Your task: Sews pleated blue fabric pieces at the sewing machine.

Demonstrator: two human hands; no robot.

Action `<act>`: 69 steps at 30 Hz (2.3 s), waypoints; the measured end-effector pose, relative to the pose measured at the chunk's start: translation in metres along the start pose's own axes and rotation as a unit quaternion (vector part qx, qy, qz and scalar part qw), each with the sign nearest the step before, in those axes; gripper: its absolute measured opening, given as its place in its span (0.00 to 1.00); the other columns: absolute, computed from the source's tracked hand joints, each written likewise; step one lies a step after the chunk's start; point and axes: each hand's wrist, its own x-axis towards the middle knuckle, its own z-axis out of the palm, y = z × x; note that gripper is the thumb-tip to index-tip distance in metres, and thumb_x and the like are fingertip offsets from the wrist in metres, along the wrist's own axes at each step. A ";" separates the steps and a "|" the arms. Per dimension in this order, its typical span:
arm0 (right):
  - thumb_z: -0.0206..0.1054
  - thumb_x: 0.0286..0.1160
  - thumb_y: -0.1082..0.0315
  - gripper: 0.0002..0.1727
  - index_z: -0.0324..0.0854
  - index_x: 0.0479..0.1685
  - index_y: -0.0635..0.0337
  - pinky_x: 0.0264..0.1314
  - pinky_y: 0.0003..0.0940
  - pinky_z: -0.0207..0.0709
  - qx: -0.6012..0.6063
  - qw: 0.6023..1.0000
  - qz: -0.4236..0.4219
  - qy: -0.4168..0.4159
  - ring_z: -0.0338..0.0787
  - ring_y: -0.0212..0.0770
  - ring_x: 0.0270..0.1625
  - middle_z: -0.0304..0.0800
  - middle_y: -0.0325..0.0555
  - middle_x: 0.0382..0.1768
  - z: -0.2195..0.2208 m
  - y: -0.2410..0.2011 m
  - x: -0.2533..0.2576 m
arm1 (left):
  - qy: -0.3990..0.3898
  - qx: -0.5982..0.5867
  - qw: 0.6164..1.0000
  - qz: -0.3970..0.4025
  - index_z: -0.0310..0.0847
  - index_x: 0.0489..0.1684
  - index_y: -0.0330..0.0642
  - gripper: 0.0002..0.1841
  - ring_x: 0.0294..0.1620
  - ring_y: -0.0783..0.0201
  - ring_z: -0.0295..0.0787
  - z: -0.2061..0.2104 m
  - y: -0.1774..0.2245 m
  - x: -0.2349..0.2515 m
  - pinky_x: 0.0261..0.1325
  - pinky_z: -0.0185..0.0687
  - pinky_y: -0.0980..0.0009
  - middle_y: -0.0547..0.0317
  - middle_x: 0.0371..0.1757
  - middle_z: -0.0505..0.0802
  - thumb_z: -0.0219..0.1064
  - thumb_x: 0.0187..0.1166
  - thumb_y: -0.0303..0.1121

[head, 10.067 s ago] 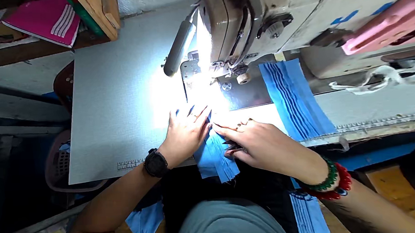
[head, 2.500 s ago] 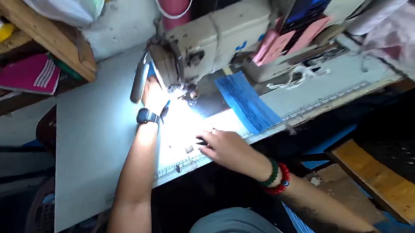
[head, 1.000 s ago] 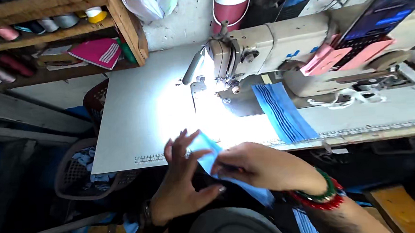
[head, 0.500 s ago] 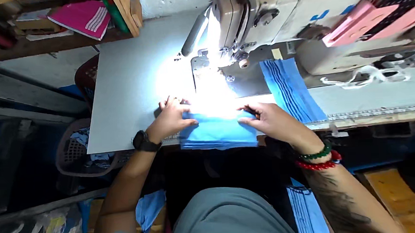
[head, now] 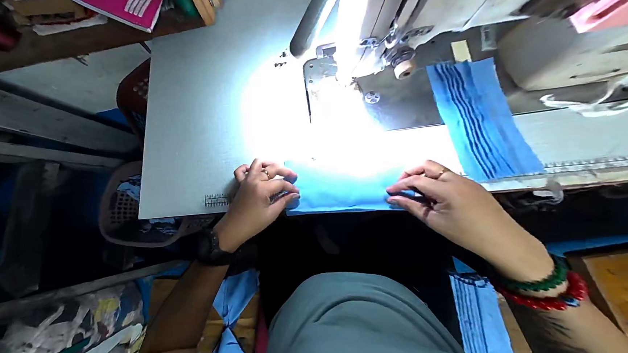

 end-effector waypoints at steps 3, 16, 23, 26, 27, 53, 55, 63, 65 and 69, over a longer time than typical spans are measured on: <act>0.66 0.81 0.53 0.14 0.94 0.48 0.49 0.39 0.43 0.83 0.001 1.000 -0.002 0.013 0.89 0.42 0.40 0.90 0.45 0.51 0.003 -0.003 -0.009 | 0.001 -0.016 1.000 -0.014 0.98 0.42 0.58 0.09 0.81 0.64 0.72 0.001 0.003 -0.013 0.77 0.51 0.46 0.71 0.64 0.93 0.73 0.77 0.46; 0.61 0.84 0.61 0.14 0.92 0.52 0.54 0.50 0.23 0.84 0.094 0.995 0.012 0.037 0.89 0.25 0.49 0.92 0.40 0.57 -0.012 0.015 -0.015 | 0.017 0.068 0.997 0.016 0.98 0.47 0.58 0.11 0.85 0.57 0.70 0.004 0.008 -0.016 0.82 0.47 0.39 0.69 0.66 0.93 0.71 0.79 0.47; 0.68 0.81 0.60 0.12 0.94 0.52 0.53 0.63 0.39 0.84 0.004 0.998 -0.034 0.059 0.90 0.42 0.62 0.92 0.45 0.62 -0.002 0.014 -0.022 | 0.036 0.079 0.996 0.015 0.98 0.45 0.61 0.10 0.84 0.55 0.70 0.010 0.011 -0.019 0.81 0.46 0.39 0.66 0.64 0.94 0.70 0.80 0.47; 0.68 0.81 0.61 0.12 0.95 0.52 0.52 0.57 0.42 0.83 -0.028 0.996 -0.051 0.066 0.90 0.45 0.58 0.92 0.45 0.62 -0.002 0.015 -0.020 | 0.032 0.087 0.996 0.011 0.98 0.46 0.62 0.10 0.86 0.56 0.68 0.009 0.010 -0.021 0.82 0.44 0.38 0.67 0.66 0.93 0.70 0.80 0.48; 0.68 0.81 0.61 0.12 0.95 0.51 0.53 0.57 0.42 0.84 -0.032 0.996 -0.055 0.066 0.90 0.46 0.58 0.92 0.45 0.63 -0.002 0.015 -0.019 | 0.034 0.089 0.995 0.012 0.98 0.46 0.62 0.10 0.86 0.56 0.68 0.009 0.010 -0.021 0.83 0.44 0.38 0.67 0.66 0.93 0.71 0.80 0.48; 0.69 0.68 0.68 0.14 0.93 0.52 0.52 0.41 0.46 0.87 -0.059 0.994 -0.083 -0.026 0.92 0.51 0.50 0.93 0.45 0.56 0.015 -0.032 0.024 | -0.224 -0.191 0.953 -0.077 0.81 0.38 0.36 0.08 0.28 0.76 0.76 0.004 -0.033 0.196 0.37 0.73 0.76 0.64 0.27 0.82 0.75 0.72 0.27; 0.69 0.68 0.68 0.12 0.92 0.48 0.53 0.45 0.47 0.87 -0.058 0.993 -0.101 -0.036 0.92 0.52 0.56 0.91 0.42 0.66 0.013 -0.029 0.030 | -0.223 -0.195 0.952 -0.071 0.80 0.36 0.37 0.08 0.28 0.76 0.76 0.003 -0.034 0.194 0.37 0.73 0.77 0.65 0.27 0.81 0.75 0.72 0.28; 0.68 0.71 0.67 0.06 0.88 0.41 0.52 0.40 0.46 0.85 -0.072 0.989 -0.115 -0.059 0.94 0.47 0.48 0.92 0.38 0.66 0.010 -0.022 0.041 | -0.211 -0.236 0.946 -0.066 0.81 0.41 0.38 0.08 0.30 0.78 0.76 0.006 -0.036 0.195 0.37 0.73 0.79 0.67 0.29 0.82 0.75 0.70 0.26; 0.67 0.71 0.63 0.10 0.87 0.48 0.50 0.38 0.47 0.84 -0.080 0.988 -0.111 -0.071 0.93 0.49 0.46 0.94 0.42 0.53 0.008 -0.021 0.044 | -0.191 -0.223 0.955 -0.029 0.82 0.44 0.37 0.10 0.30 0.77 0.75 0.011 -0.037 0.194 0.37 0.72 0.79 0.65 0.30 0.82 0.75 0.69 0.26; 0.66 0.76 0.57 0.15 0.87 0.57 0.48 0.38 0.48 0.84 -0.088 0.986 -0.108 -0.087 0.93 0.49 0.43 0.94 0.43 0.49 0.003 -0.020 0.052 | -0.074 -0.044 0.995 0.049 0.86 0.45 0.33 0.09 0.46 0.57 0.88 0.021 -0.020 0.180 0.55 0.82 0.60 0.50 0.42 0.90 0.71 0.70 0.24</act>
